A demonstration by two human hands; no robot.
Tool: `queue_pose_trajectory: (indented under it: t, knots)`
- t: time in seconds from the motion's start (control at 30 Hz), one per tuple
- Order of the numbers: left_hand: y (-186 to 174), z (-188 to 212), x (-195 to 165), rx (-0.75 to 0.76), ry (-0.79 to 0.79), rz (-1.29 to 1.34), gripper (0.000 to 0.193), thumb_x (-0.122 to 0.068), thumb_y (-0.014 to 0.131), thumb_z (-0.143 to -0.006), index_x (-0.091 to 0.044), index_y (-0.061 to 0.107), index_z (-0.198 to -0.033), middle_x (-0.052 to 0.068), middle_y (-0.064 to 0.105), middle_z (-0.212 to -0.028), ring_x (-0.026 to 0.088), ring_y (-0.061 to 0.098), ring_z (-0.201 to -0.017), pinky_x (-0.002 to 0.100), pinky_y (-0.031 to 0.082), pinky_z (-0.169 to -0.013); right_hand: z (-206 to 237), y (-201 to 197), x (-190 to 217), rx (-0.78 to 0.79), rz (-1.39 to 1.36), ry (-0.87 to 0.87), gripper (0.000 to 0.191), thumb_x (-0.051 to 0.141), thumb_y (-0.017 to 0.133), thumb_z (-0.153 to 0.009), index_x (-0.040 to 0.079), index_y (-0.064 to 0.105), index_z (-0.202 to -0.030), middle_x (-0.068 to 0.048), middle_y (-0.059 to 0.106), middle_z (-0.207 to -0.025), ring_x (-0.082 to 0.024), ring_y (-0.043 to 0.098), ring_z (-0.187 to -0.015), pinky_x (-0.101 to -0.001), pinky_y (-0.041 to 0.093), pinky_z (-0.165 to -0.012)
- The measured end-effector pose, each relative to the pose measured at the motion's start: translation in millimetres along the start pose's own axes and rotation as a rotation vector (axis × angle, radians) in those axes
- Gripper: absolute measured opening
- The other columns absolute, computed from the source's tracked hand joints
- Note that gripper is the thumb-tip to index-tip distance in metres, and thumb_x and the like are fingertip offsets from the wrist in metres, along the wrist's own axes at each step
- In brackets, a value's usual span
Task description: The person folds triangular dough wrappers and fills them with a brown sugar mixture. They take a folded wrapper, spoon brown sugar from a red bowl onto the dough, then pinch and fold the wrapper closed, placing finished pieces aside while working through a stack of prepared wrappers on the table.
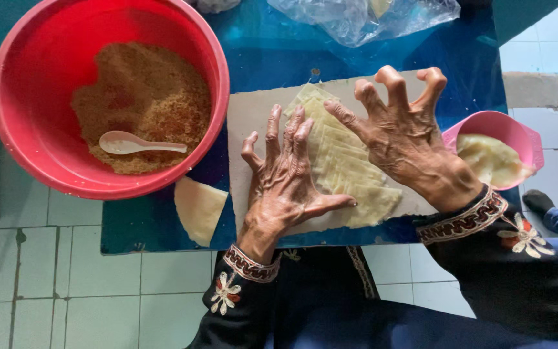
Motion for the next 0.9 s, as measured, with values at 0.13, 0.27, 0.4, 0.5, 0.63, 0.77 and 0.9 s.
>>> queue_pose_trajectory:
  t: [0.13, 0.27, 0.4, 0.5, 0.63, 0.77, 0.9]
  knots:
    - [1, -2, 1, 0.028, -0.013, -0.007, 0.135, -0.086, 0.074, -0.054, -0.004, 0.03, -0.152, 0.013, 0.028, -0.163, 0.035, 0.012, -0.154, 0.064, 0.007, -0.113, -17, 18, -1, -0.003, 0.082, -0.019, 0.066, 0.011, 0.069, -0.09, 0.047, 0.065, -0.145, -0.006, 0.051, -0.139, -0.032, 0.031, -0.134, -0.0578, 0.026, -0.093]
    - [1, -2, 2, 0.027, -0.021, -0.026, 0.136, -0.087, 0.073, -0.054, -0.004, 0.029, -0.152, 0.013, 0.027, -0.163, 0.035, 0.011, -0.154, 0.064, 0.007, -0.113, -35, 30, -6, -0.037, 0.034, -0.025, 0.062, 0.01, 0.069, -0.093, 0.049, 0.066, -0.141, -0.003, 0.051, -0.142, -0.031, 0.031, -0.137, -0.0583, 0.025, -0.095]
    - [0, -2, 1, 0.031, -0.017, -0.018, 0.134, -0.088, 0.073, -0.054, -0.004, 0.03, -0.15, 0.013, 0.027, -0.164, 0.035, 0.011, -0.155, 0.064, 0.007, -0.113, -48, 33, -14, -0.03, -0.051, 0.005, 0.055, 0.012, 0.069, -0.092, 0.047, 0.069, -0.135, -0.003, 0.054, -0.138, -0.03, 0.033, -0.135, -0.0592, 0.026, -0.096]
    - [-1, -2, 0, 0.043, -0.033, 0.001, 0.136, -0.087, 0.073, -0.053, -0.004, 0.029, -0.151, 0.013, 0.027, -0.163, 0.035, 0.01, -0.155, 0.064, 0.006, -0.114, -50, 34, -18, 0.013, -0.344, 0.112, 0.057, 0.006, 0.065, -0.088, 0.039, 0.071, -0.134, -0.005, 0.056, -0.132, -0.033, 0.034, -0.13, -0.0584, 0.027, -0.092]
    - [-1, -2, 1, 0.052, -0.032, -0.021, 0.138, -0.088, 0.072, -0.052, -0.003, 0.029, -0.151, 0.014, 0.026, -0.163, 0.036, 0.01, -0.154, 0.064, 0.006, -0.114, -53, 39, -11, 0.098, -0.75, 0.198, 0.055, 0.001, 0.059, -0.082, 0.035, 0.074, -0.123, -0.002, 0.057, -0.124, -0.033, 0.036, -0.121, -0.0551, 0.026, -0.087]
    - [-1, -3, 2, 0.05, -0.032, -0.008, 0.138, -0.089, 0.072, -0.052, -0.003, 0.029, -0.151, 0.014, 0.026, -0.163, 0.036, 0.01, -0.154, 0.064, 0.006, -0.114, -59, 43, 2, 0.102, -0.707, 0.196, 0.052, 0.003, 0.062, -0.081, 0.032, 0.077, -0.121, -0.002, 0.056, -0.119, -0.033, 0.035, -0.116, -0.0547, 0.024, -0.082]
    - [0, -3, 4, 0.082, -0.049, -0.008, 0.137, -0.089, 0.072, -0.052, -0.004, 0.03, -0.151, 0.013, 0.027, -0.163, 0.036, 0.009, -0.154, 0.065, 0.005, -0.114, -52, 37, 12, -0.02, -0.412, 0.125, 0.05, 0.006, 0.068, -0.088, 0.031, 0.076, -0.13, 0.003, 0.057, -0.119, -0.028, 0.036, -0.123, -0.0553, 0.026, -0.09]
Point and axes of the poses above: each hand's wrist, its own z-axis away from the middle knuckle, its own y-axis out of the palm, x = y × z, the point moved 1 cm from there along -z, towards the middle knuckle
